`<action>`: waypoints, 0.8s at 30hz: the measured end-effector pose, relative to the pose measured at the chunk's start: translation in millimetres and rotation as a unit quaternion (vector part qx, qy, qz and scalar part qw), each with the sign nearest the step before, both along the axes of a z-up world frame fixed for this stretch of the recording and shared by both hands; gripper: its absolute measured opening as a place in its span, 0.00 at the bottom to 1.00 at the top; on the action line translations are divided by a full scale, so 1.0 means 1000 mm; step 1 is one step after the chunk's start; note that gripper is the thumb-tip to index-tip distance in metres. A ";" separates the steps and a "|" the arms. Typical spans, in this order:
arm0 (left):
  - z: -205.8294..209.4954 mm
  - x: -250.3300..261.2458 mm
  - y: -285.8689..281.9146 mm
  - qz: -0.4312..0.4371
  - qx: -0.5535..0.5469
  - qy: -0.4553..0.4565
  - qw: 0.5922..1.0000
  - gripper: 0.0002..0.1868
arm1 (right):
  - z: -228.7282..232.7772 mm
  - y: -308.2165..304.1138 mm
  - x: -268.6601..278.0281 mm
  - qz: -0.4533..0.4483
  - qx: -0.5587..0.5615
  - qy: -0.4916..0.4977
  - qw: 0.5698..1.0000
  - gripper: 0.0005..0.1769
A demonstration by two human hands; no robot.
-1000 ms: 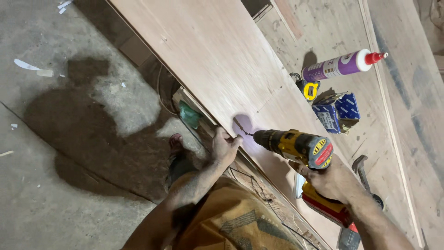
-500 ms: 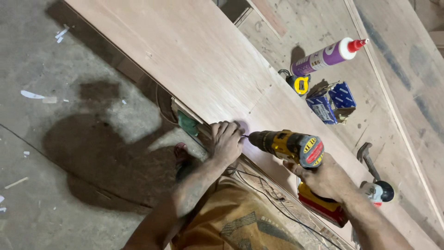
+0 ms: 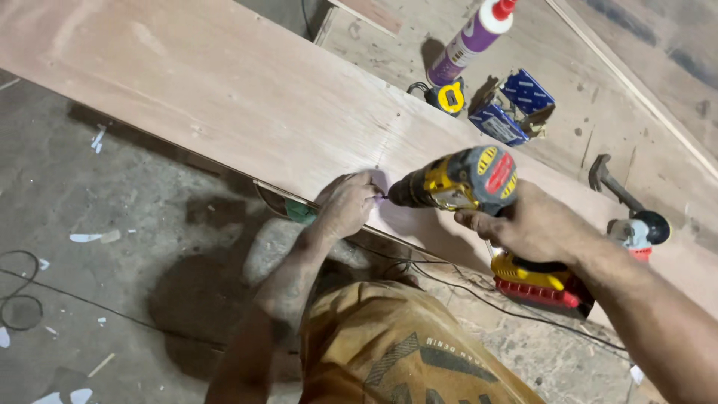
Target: The person sands a piece of wood using an orbital sander, then drills holes into the wood with a power drill.
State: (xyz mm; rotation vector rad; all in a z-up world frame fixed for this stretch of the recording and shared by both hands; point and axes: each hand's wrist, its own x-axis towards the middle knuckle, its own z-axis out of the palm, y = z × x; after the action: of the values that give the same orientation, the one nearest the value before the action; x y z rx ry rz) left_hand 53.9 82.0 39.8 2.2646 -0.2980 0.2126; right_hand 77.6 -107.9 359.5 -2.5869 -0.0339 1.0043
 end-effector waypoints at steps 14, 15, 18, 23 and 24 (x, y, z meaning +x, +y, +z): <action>0.018 0.013 0.002 -0.051 -0.001 0.276 0.960 0.13 | -0.040 -0.004 0.008 0.020 -0.017 0.038 0.999 0.15; 0.023 0.009 0.006 -0.050 -0.003 0.277 0.960 0.13 | -0.039 -0.003 0.008 0.022 -0.018 0.039 0.999 0.15; 0.031 0.003 0.012 -0.066 -0.018 0.266 0.961 0.17 | -0.039 0.000 0.007 0.014 -0.020 0.030 0.999 0.13; 0.018 0.001 0.008 -0.047 -0.018 0.266 0.963 0.16 | -0.051 -0.003 0.008 0.031 -0.020 0.030 0.999 0.12; 0.014 0.002 0.008 -0.045 -0.019 0.267 0.962 0.16 | -0.050 0.000 0.008 0.033 -0.020 0.031 0.999 0.12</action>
State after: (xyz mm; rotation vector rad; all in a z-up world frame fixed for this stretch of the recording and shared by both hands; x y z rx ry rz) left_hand 55.9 90.0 54.0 2.1657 -0.1059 -0.4340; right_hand 85.5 -107.6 309.9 -2.6047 -0.0851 1.1206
